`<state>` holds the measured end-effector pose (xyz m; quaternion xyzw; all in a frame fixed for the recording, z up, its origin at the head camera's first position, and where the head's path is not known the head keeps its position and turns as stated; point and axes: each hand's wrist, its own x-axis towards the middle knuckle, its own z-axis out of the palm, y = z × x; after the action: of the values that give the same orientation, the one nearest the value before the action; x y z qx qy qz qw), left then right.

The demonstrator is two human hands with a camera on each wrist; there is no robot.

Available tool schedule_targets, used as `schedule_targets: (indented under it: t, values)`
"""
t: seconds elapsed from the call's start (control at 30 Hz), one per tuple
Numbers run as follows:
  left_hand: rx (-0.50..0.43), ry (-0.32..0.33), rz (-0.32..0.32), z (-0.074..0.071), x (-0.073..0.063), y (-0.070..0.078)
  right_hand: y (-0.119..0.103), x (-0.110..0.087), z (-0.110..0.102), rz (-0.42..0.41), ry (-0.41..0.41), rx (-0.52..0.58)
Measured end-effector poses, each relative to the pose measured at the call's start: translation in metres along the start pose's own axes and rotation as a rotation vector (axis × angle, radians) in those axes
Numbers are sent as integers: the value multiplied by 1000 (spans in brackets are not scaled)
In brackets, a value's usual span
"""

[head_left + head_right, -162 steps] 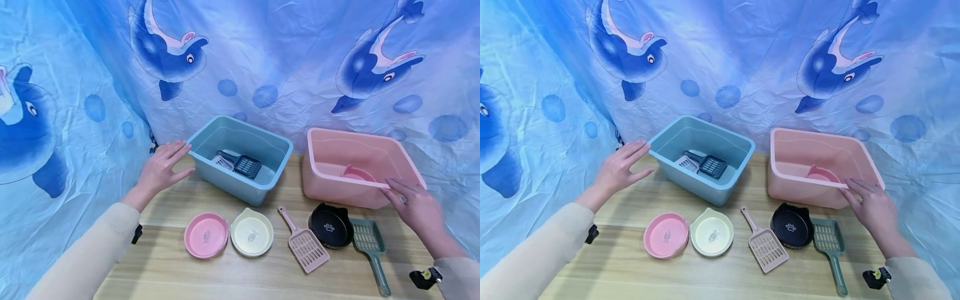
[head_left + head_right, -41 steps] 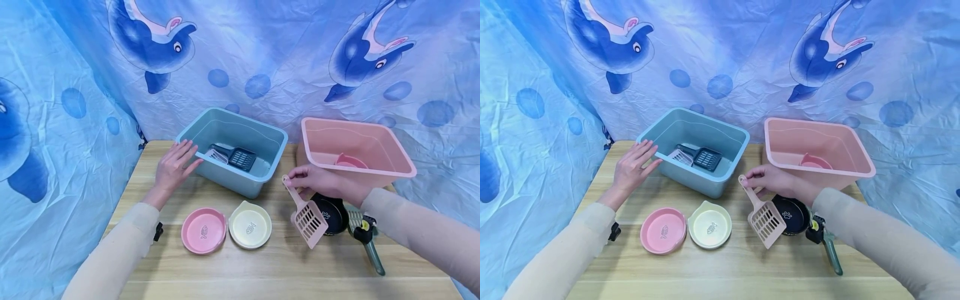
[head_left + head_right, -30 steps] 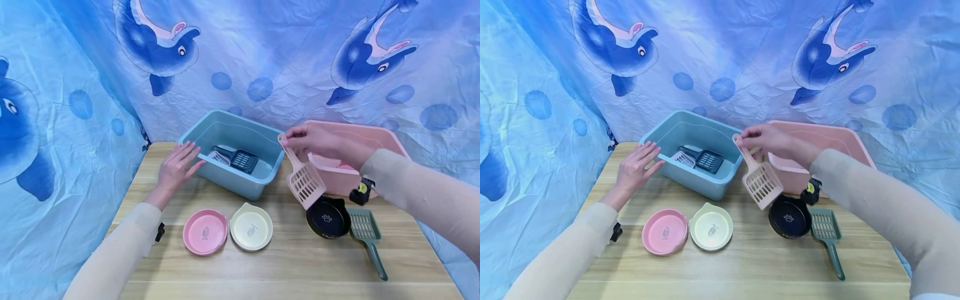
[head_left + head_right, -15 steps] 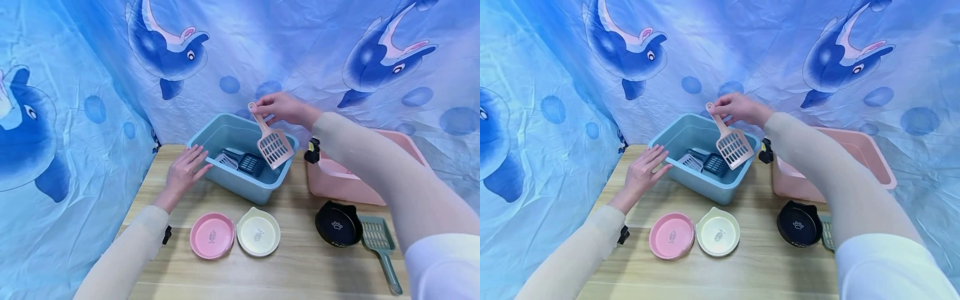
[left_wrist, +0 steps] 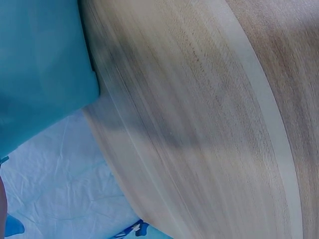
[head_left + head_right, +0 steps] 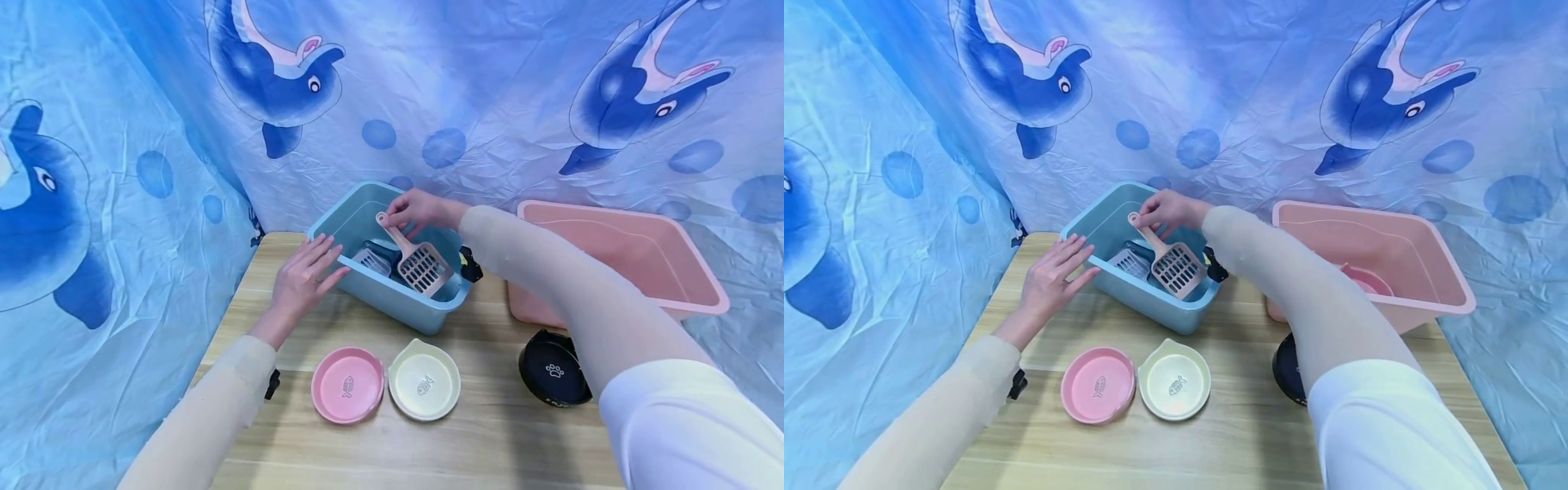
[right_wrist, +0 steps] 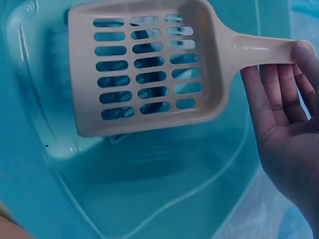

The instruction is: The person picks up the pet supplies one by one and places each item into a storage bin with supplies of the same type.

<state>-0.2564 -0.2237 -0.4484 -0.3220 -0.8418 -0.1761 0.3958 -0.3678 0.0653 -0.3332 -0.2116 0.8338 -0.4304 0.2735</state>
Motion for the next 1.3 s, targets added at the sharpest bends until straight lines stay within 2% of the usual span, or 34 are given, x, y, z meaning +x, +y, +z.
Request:
schedule_targets:
  t: [0.13,0.3,0.43,0.6,0.83,1.13,1.3]
  values:
    - [-2,-12,-10,0,1,4,4,5,11,22,-46,-14]
    - [3,-32,-19,0,1,8,9,6,14,77,-99,34]
    - [4,-43,-30,0,2,9,13,1,7,78,-91,51]
    - [8,-39,-35,-2,2,7,14,-17,-9,44,-95,113]
    - [0,-7,-18,-2,3,4,12,-66,-30,-1,-71,156]
    - [-16,-4,-14,0,4,5,25,-150,-41,-17,-40,208]
    - [-14,-5,-29,-1,3,6,38,-199,-41,10,-31,180]
